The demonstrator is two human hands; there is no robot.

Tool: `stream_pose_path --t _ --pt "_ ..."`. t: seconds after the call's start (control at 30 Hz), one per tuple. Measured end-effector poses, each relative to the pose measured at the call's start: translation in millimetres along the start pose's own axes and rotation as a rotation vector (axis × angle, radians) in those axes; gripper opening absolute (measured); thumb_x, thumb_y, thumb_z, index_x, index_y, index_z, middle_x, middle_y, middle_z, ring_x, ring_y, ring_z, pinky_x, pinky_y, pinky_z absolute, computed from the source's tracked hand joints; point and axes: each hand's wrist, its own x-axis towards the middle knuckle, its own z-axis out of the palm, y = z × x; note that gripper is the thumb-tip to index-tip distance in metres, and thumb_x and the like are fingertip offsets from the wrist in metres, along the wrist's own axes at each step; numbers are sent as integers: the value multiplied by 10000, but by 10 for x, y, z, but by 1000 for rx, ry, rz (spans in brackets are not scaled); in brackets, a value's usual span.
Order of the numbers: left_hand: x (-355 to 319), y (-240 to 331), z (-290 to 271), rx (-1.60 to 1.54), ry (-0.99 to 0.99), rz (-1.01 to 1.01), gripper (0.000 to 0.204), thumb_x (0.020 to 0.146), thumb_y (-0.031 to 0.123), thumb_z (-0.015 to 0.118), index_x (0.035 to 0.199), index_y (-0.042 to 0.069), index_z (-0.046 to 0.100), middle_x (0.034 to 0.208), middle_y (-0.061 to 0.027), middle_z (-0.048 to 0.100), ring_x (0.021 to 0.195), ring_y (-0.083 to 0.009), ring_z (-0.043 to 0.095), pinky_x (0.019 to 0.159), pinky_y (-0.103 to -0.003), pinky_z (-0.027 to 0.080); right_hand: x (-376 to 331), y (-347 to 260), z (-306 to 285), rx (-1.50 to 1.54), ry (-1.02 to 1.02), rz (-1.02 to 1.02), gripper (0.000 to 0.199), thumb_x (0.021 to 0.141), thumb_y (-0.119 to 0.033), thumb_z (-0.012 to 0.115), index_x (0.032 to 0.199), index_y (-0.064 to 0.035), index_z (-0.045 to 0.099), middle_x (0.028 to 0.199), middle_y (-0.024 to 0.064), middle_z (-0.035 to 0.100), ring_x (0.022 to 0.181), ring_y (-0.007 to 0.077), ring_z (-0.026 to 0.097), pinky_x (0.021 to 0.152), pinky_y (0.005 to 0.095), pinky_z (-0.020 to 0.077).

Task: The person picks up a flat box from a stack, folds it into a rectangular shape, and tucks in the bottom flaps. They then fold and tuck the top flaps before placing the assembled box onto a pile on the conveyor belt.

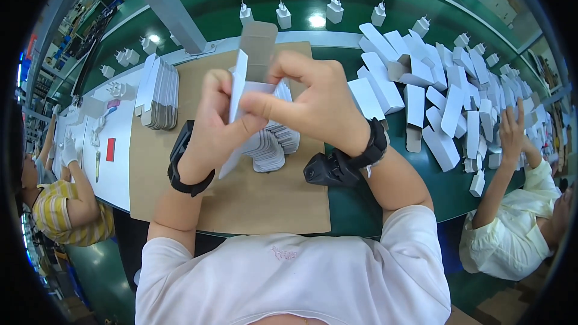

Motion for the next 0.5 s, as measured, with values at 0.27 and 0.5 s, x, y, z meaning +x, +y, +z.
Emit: stream_pose_path --t 0.27,0.5 --pt "89 -16 -76 -167 -122 -50 533 868 214 548 1234 111 174 1014 -77 464 861 -115 504 725 -267 447 9 11 224 640 150 101 231 830 -136 612 1007 -21 519 992 73 588 874 116 552 781 223 425" --pt "11 26 -18 -411 -132 -207 495 880 228 525 1228 145 183 1017 -97 480 860 -134 519 711 -285 458 -69 91 187 714 -25 220 174 895 -178 522 929 -12 560 993 65 574 859 105 540 732 204 427"
